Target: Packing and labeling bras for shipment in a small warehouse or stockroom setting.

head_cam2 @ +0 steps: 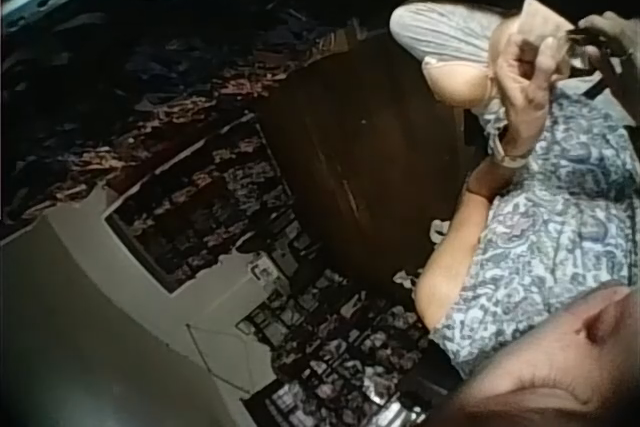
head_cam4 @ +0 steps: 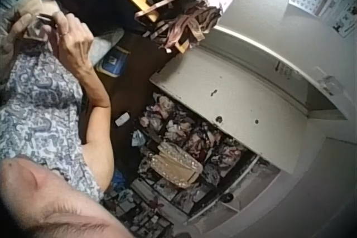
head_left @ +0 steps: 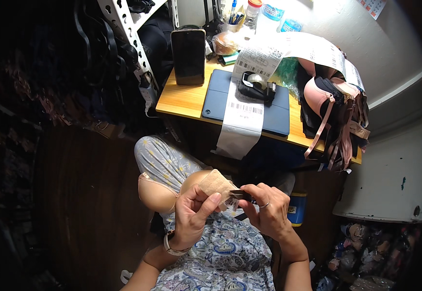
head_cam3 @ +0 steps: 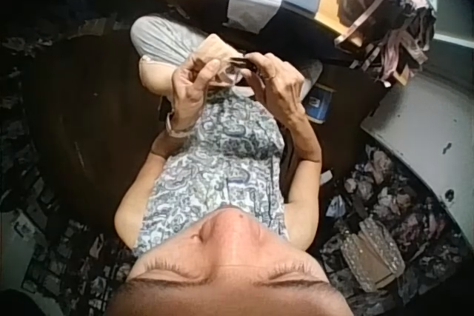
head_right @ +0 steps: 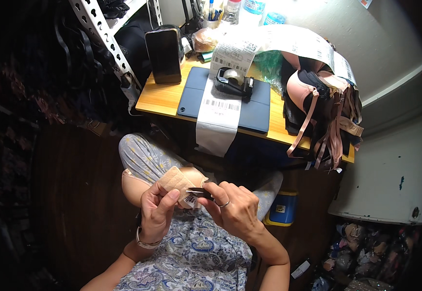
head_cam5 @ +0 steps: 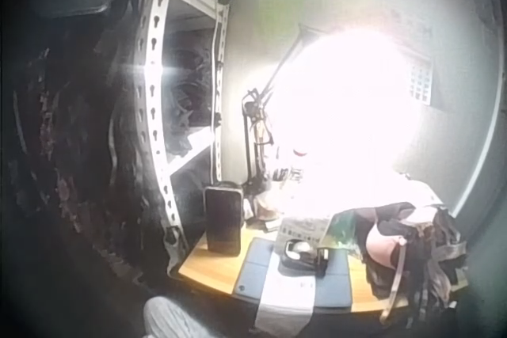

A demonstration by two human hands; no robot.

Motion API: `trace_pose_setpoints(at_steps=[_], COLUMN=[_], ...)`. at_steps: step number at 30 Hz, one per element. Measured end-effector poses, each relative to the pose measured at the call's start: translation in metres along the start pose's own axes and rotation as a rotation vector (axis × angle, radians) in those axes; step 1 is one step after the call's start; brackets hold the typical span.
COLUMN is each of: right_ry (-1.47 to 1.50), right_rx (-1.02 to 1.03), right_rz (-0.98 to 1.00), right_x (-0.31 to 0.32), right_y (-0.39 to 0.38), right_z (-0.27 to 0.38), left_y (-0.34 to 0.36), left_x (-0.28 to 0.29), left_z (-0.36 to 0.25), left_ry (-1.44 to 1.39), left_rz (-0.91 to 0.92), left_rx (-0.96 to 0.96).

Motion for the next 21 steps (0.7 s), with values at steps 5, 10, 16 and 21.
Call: trace_pose_setpoints(at_steps=[5,10,16,21], right_ry=[-0.051,-0.049,-0.051,-0.079], right_rx=[-0.015,-0.056,-0.073,-0.065], right_rz=[-0.009,0.014,0.047,0.053], right_x=[0.004,0.014,0.014,0.014], right_y=[-0.002,0.004,0.004,0.005], right_z=[-0.003,0.003,0.003,0.005], left_y=[0.001,0.001,0.0,-0.003], left_x=[0.001,-0.002,-0.001,0.0], left_z=[0.002,-0.001,-0.001,0.002], left_ry=[-0.007,-0.06,-0.044,-0.017], left_rz=[0.005,-0.01,0.004,-0.006], left_rx=[0.031,0.003,-0.009,-0.048])
Point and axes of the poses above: each hand's wrist, its own y-axis towards the middle knuckle, its own x-axis out of the back of the hand, z = x × y, the point moved 1 cm from there along y, towards the middle knuckle, and after that the axes turned 13 degrees about x, right-handed, at the moved point
